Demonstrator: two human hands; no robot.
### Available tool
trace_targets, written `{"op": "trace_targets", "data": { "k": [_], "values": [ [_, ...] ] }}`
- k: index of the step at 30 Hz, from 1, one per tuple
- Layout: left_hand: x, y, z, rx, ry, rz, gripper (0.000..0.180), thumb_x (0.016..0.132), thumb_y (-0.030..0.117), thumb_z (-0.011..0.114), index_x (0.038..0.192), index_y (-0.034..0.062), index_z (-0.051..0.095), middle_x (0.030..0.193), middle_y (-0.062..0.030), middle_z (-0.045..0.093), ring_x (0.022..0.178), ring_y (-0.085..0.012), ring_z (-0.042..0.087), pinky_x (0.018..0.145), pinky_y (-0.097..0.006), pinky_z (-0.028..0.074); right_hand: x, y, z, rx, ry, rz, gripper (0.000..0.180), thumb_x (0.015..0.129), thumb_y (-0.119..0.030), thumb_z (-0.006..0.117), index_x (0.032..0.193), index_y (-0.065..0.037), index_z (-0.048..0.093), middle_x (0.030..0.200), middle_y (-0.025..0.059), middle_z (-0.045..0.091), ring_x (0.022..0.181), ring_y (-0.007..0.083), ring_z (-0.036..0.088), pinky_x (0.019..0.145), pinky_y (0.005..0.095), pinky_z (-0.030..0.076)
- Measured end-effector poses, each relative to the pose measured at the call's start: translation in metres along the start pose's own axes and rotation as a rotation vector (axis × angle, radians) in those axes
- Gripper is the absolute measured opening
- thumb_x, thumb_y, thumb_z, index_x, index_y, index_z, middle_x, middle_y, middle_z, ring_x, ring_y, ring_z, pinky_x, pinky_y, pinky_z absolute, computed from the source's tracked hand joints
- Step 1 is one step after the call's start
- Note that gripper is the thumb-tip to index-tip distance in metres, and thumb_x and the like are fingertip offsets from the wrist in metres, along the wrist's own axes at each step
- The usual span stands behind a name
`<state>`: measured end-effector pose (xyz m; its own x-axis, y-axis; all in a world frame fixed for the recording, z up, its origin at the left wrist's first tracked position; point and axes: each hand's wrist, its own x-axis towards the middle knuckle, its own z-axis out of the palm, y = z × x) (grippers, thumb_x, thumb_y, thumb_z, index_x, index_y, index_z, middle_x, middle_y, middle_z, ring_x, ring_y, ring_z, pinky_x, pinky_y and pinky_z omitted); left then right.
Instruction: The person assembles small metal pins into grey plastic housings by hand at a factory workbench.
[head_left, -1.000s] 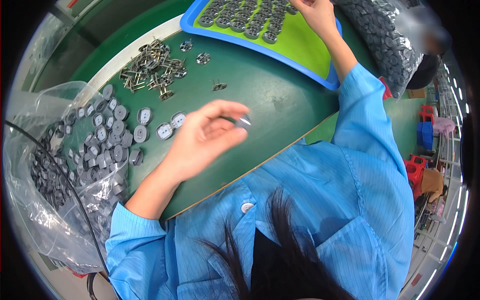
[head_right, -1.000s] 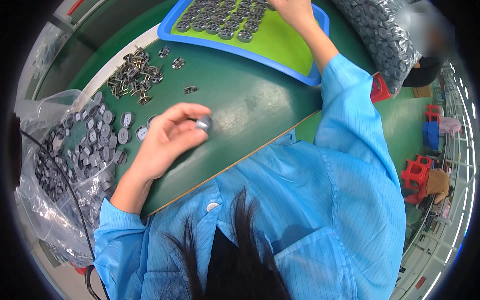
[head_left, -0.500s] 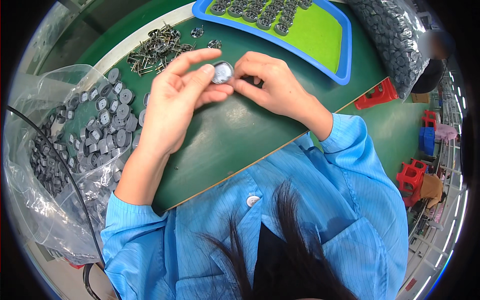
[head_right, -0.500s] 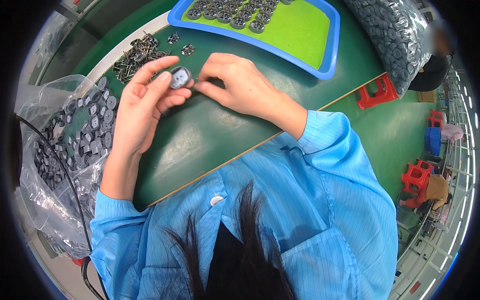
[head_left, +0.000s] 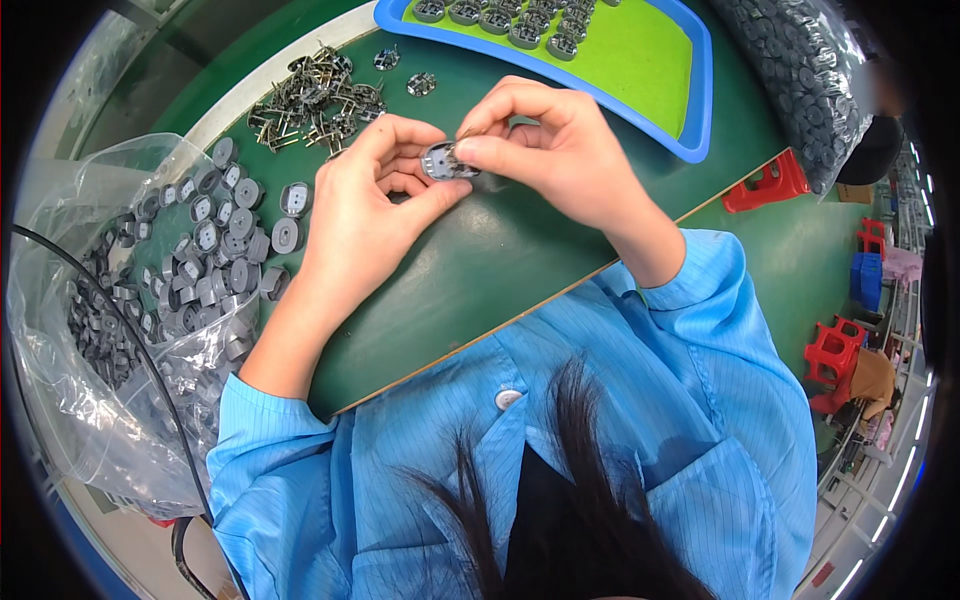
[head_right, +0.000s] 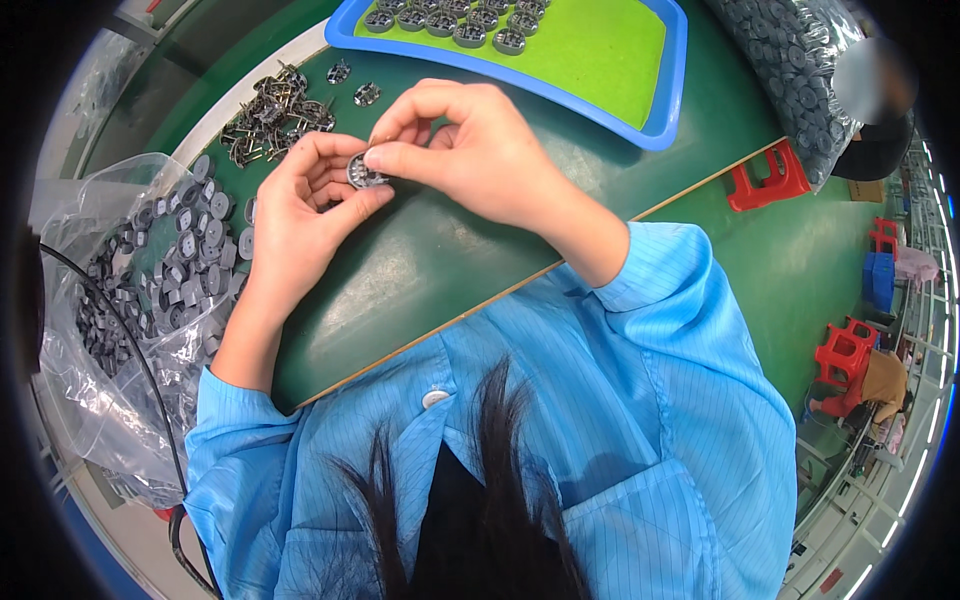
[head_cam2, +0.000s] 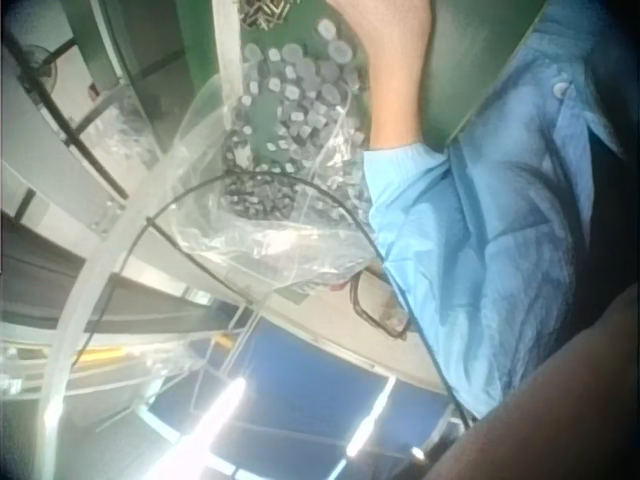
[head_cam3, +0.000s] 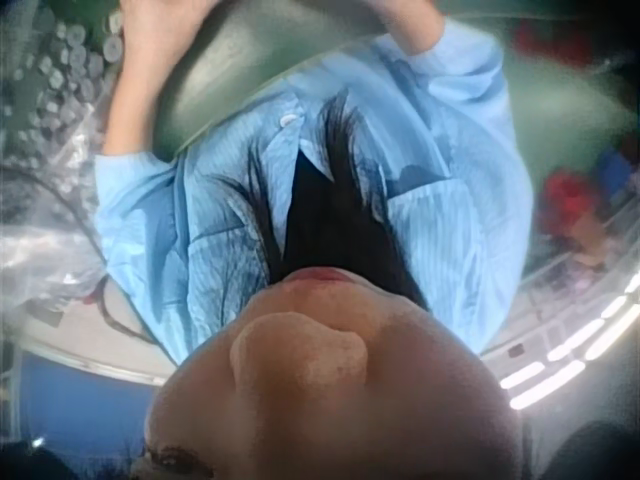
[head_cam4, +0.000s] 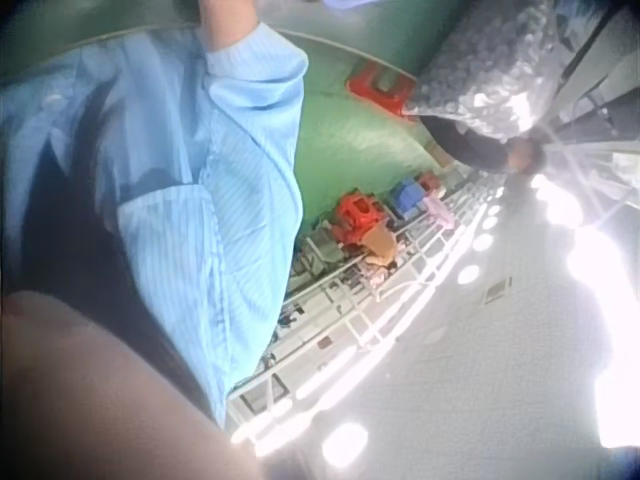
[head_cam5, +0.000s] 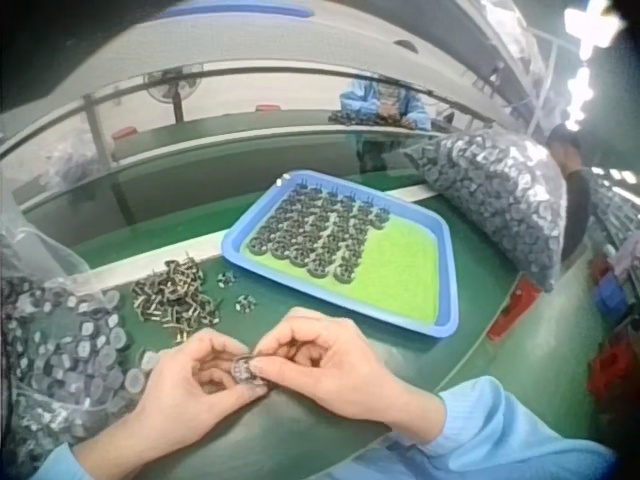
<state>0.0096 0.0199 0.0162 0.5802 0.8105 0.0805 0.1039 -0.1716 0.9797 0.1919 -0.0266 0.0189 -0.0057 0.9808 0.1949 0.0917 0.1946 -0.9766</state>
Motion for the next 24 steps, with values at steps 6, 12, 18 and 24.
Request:
{"op": "trace_targets", "data": {
  "k": [6, 12, 18, 24],
  "values": [
    [-0.002, 0.002, 0.000, 0.253, 0.016, 0.126, 0.028, 0.067, 0.006, 0.078, 0.091, 0.0018, 0.064, 0.083, -0.0047, 0.062, 0.075, -0.0126, 0.061, 0.068, -0.026, 0.051, -0.002, 0.003, 0.005, -0.508, 0.028, -0.362, 0.010, 0.077, -0.011, 0.072, 0.081, -0.005, 0.066, 0.075, 0.0037, 0.058, 0.056, 0.0138, 0.050, 0.048, 0.0268, 0.038],
    [-0.002, -0.001, -0.004, 0.457, 0.073, 0.407, 0.031, 0.065, 0.008, 0.079, 0.091, 0.0022, 0.064, 0.086, -0.0083, 0.062, 0.079, -0.0219, 0.060, 0.071, -0.033, 0.050, -0.003, -0.007, 0.011, -0.409, 0.028, -0.205, 0.015, 0.077, -0.007, 0.071, 0.090, -0.003, 0.064, 0.077, 0.0054, 0.061, 0.062, 0.0138, 0.060, 0.054, 0.0250, 0.049],
    [-0.010, 0.002, 0.000, 0.661, 0.082, 0.562, 0.032, 0.061, 0.008, 0.081, 0.088, 0.0038, 0.064, 0.089, -0.0078, 0.062, 0.087, -0.0257, 0.059, 0.077, -0.035, 0.047, -0.008, -0.014, 0.006, -0.185, -0.131, 0.217, 0.017, 0.077, -0.005, 0.072, 0.089, 0.003, 0.062, 0.075, 0.0052, 0.065, 0.069, 0.0077, 0.063, 0.064, 0.0219, 0.053],
    [-0.017, 0.038, -0.029, 0.965, -0.127, 0.419, 0.052, 0.060, 0.011, 0.079, 0.106, 0.0059, 0.053, 0.106, -0.0117, 0.054, 0.107, -0.0315, 0.050, 0.091, -0.040, 0.040, -0.034, -0.015, 0.008, -0.460, 0.023, -0.038, 0.020, 0.078, -0.007, 0.073, 0.092, 0.003, 0.063, 0.075, 0.0104, 0.065, 0.068, 0.0132, 0.066, 0.061, 0.0249, 0.054]
  ]
}}
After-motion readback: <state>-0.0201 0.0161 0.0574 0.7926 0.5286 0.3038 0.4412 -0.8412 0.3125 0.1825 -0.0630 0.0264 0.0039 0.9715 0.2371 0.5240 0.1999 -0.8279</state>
